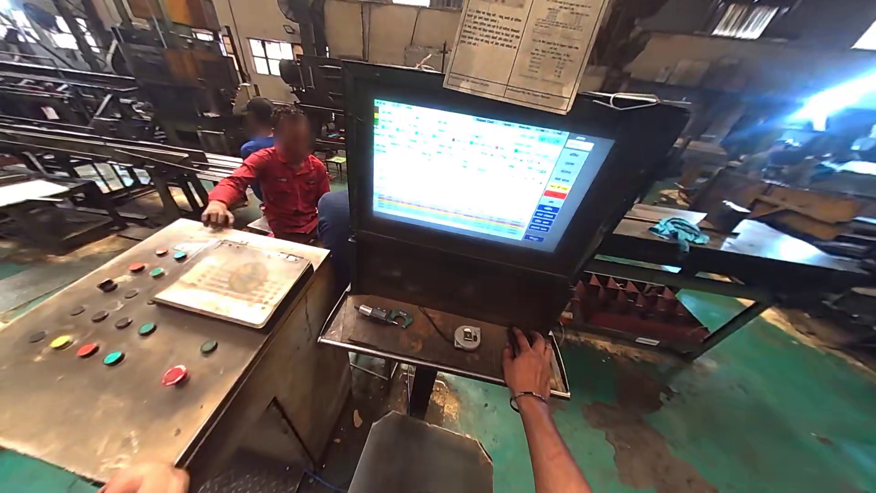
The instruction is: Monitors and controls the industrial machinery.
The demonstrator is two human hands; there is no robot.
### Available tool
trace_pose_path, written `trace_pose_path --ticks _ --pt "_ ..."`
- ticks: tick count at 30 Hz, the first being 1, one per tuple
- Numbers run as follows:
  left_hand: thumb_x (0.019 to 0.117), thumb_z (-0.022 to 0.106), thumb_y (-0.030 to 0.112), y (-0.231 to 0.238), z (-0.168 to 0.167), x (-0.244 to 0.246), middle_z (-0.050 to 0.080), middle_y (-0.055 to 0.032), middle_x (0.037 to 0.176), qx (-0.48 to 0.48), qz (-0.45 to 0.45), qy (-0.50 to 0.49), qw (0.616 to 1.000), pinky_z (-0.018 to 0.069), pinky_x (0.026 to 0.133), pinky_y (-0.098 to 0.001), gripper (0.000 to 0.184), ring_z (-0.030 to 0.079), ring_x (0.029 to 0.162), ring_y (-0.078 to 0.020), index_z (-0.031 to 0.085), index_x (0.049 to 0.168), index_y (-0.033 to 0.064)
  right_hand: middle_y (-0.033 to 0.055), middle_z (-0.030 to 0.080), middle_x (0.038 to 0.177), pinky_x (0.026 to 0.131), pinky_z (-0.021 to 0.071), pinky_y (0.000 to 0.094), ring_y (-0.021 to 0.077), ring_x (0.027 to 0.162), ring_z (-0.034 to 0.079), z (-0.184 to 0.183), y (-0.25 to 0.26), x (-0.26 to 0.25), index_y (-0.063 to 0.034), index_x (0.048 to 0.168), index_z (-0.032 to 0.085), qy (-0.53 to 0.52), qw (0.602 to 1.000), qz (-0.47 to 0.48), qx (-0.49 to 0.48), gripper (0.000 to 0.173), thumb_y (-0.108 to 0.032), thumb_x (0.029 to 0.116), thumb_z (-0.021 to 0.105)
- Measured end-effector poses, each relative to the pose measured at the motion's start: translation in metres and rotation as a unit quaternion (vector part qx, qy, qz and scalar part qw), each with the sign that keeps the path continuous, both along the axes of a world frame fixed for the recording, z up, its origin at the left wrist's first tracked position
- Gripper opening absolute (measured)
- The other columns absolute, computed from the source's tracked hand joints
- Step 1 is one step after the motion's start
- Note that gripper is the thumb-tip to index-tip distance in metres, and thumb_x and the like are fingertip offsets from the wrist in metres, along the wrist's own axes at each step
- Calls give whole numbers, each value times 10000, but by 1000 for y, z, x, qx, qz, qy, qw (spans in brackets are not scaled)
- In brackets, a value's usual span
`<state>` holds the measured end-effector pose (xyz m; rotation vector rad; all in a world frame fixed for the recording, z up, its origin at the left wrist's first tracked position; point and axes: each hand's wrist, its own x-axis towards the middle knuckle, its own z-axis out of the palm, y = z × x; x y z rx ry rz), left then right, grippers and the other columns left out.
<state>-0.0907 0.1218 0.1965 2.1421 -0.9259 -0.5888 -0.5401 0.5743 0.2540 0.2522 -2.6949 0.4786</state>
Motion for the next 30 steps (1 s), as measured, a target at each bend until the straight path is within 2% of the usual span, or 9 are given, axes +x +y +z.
trace_pose_path --ticks 2,3,7,9,11,15,20,24,30 --pt "1021 487 348 0 7 -2 713 -130 1139 25 13 64 998 565 870 -408 379 691 1069 -250 659 1192 57 149 538 1492 1020 503 535 401 1311 540 0 0 0 -307 1362 672 1 1000 2 -2 463 -357 901 678" --pt "1007 502 338 0 8 -4 718 -131 1153 22 32 76 996 577 885 -403 380 695 1088 -248 669 1194 54 149 541 1488 1019 504 532 399 1305 545 0 0 1 -305 1361 673 3 1000 3 -2 464 -355 900 679" --pt "989 524 377 -5 -4 -1 728 -142 1119 2 35 90 995 589 853 -408 413 706 1048 -260 687 1156 36 148 540 1490 1027 500 525 394 1309 545 -2 0 -1 -305 1352 679 6 1000 -1 6 451 -355 905 674" --pt "1003 511 427 -10 -16 7 675 -176 1250 24 -5 87 996 551 956 -492 478 646 1191 -305 652 1264 51 151 537 1492 1038 492 528 397 1319 537 -4 0 -2 -302 1347 682 9 1000 -1 6 446 -356 904 677" --pt "984 549 436 -8 -18 11 647 -199 1301 27 -18 91 995 527 999 -522 496 605 1257 -327 644 1292 59 152 540 1489 1043 486 532 400 1322 531 -6 0 -2 -295 1341 687 11 1000 1 3 446 -349 899 681" --pt "1007 520 408 6 2 6 660 -194 1281 42 -20 74 996 523 1007 -506 455 611 1252 -323 662 1262 58 159 540 1485 1032 495 530 401 1312 541 -6 0 -3 -289 1338 687 14 1000 1 -2 447 -340 894 685" --pt "1014 500 392 4 0 6 633 -210 1320 70 -26 42 996 508 1029 -517 478 588 1286 -331 615 1309 33 188 551 1465 1023 496 559 429 1299 548 -10 2 -5 -258 1327 696 30 999 9 -5 449 -325 883 706" --pt "1014 435 370 -14 -19 4 611 -241 1335 63 45 43 996 486 1033 -539 489 561 1307 -360 633 1253 -8 214 552 1454 1010 493 590 465 1286 548 -9 0 -4 -236 1320 701 39 999 21 -16 450 -289 874 726" --pt "1017 443 368 -10 -16 2 605 -250 1344 62 42 54 996 489 1028 -561 493 563 1307 -375 615 1276 -15 226 555 1446 1000 493 602 471 1270 556 -9 2 -3 -225 1308 710 48 998 21 -22 438 -290 874 722"
